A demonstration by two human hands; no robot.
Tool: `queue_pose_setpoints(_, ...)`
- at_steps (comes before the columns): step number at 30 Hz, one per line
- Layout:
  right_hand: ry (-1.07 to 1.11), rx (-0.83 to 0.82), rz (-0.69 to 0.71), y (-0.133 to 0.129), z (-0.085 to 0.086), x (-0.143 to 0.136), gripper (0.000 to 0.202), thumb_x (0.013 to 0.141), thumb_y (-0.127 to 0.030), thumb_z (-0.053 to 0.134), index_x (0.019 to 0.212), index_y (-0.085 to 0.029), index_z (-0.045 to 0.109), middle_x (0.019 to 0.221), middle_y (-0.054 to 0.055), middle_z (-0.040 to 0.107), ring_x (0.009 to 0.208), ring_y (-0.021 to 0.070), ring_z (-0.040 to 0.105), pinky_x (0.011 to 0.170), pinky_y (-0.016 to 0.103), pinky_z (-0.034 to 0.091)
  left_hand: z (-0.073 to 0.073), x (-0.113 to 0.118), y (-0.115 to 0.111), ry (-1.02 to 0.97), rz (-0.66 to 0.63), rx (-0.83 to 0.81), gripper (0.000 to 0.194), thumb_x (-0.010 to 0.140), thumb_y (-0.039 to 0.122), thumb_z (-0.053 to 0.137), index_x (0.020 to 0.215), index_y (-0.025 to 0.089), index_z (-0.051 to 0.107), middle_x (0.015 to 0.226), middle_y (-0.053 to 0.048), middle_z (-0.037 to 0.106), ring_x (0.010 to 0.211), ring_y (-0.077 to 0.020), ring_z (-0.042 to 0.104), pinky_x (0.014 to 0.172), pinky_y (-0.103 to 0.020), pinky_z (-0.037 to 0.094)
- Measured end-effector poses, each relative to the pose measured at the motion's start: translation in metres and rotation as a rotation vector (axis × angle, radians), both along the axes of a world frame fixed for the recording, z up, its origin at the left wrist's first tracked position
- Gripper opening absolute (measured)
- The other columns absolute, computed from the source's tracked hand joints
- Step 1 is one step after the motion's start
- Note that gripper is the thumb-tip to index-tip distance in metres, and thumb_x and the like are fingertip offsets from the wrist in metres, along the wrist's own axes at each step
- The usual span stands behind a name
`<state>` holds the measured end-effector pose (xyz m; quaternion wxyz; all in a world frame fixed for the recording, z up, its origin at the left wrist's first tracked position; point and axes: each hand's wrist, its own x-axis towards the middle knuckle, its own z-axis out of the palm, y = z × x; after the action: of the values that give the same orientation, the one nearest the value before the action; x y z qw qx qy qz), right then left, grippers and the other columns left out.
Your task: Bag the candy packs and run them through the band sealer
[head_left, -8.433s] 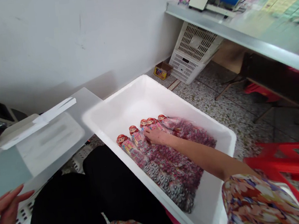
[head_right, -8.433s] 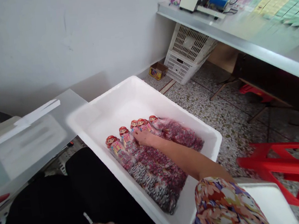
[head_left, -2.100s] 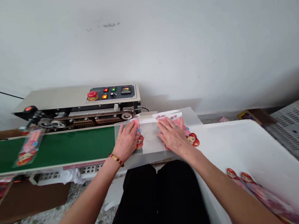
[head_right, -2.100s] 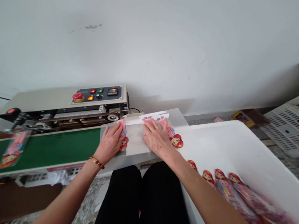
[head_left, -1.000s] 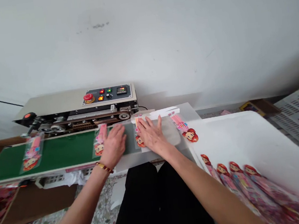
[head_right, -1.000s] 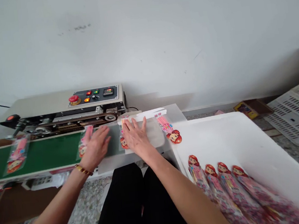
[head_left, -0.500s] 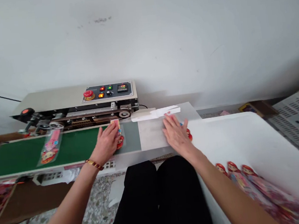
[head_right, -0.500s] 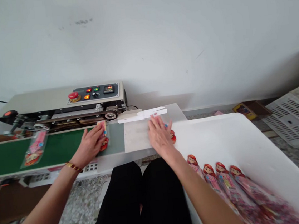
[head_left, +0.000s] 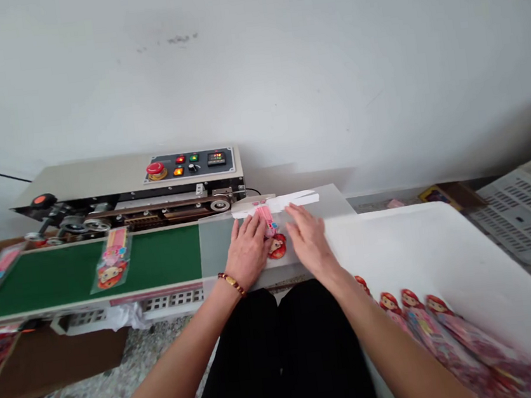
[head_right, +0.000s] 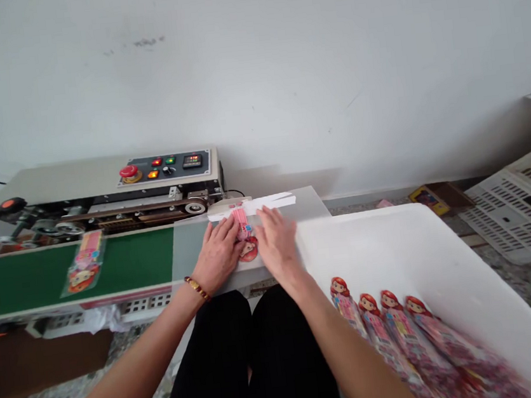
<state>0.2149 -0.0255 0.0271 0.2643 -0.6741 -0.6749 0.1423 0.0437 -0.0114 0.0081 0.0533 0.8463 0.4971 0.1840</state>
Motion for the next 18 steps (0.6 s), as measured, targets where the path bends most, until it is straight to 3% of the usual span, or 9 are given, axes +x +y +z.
queue_pose_setpoints(3,-0.013,0.096,-0.063,-0.027,-0.01,0.039,0.042,0.102,-0.032,0.035,0.135,-0.024,0.059,0.149,0.013,0.054,0.143,0.0318,0.043,0.114,0.074,0.023,-0.001,-0.025,0.003,0.035,0.042,0.013,0.047,0.099,0.028,0.046,0.143,0.014,0.052,0.152,-0.017,0.052,0.141,-0.0321,0.048,0.125,-0.059,0.024)
queue_pose_setpoints(6,-0.016,0.174,-0.103,-0.057,-0.023,0.058,0.039,0.103,-0.037,0.035,0.129,-0.025,0.061,0.145,0.013,0.058,0.141,0.032,0.046,0.115,0.073,0.022,0.0,-0.062,0.005,0.074,0.088,0.002,0.046,0.099,0.03,0.045,0.142,0.016,0.054,0.151,-0.016,0.053,0.141,-0.033,0.048,0.124,-0.063,0.022)
queue_pose_setpoints(11,-0.042,0.252,-0.11,-0.095,-0.038,0.063,0.036,0.105,-0.038,0.036,0.129,-0.026,0.06,0.142,0.012,0.06,0.139,0.0312,0.049,0.116,0.068,0.024,0.003,-0.124,0.01,0.176,0.156,-0.044,0.044,0.099,0.033,0.045,0.14,0.023,0.056,0.152,-0.011,0.053,0.143,-0.0323,0.045,0.124,-0.065,0.018)
queue_pose_setpoints(14,-0.058,0.278,-0.087,-0.106,-0.038,0.061,0.034,0.105,-0.038,0.038,0.129,-0.027,0.06,0.141,0.011,0.061,0.138,0.0313,0.05,0.116,0.068,0.025,0.002,-0.165,0.007,0.217,0.273,-0.065,0.044,0.099,0.035,0.045,0.14,0.026,0.056,0.151,-0.011,0.054,0.143,-0.0338,0.045,0.122,-0.069,0.015)
queue_pose_setpoints(18,-0.079,0.338,-0.029,-0.113,-0.03,0.059,0.033,0.105,-0.037,0.037,0.125,-0.026,0.062,0.138,0.011,0.063,0.135,0.0331,0.053,0.114,0.068,0.028,0.002,-0.217,-0.028,0.192,0.47,-0.049,0.046,0.099,0.034,0.042,0.142,0.022,0.054,0.145,-0.015,0.059,0.137,-0.033,0.051,0.121,-0.066,0.02)
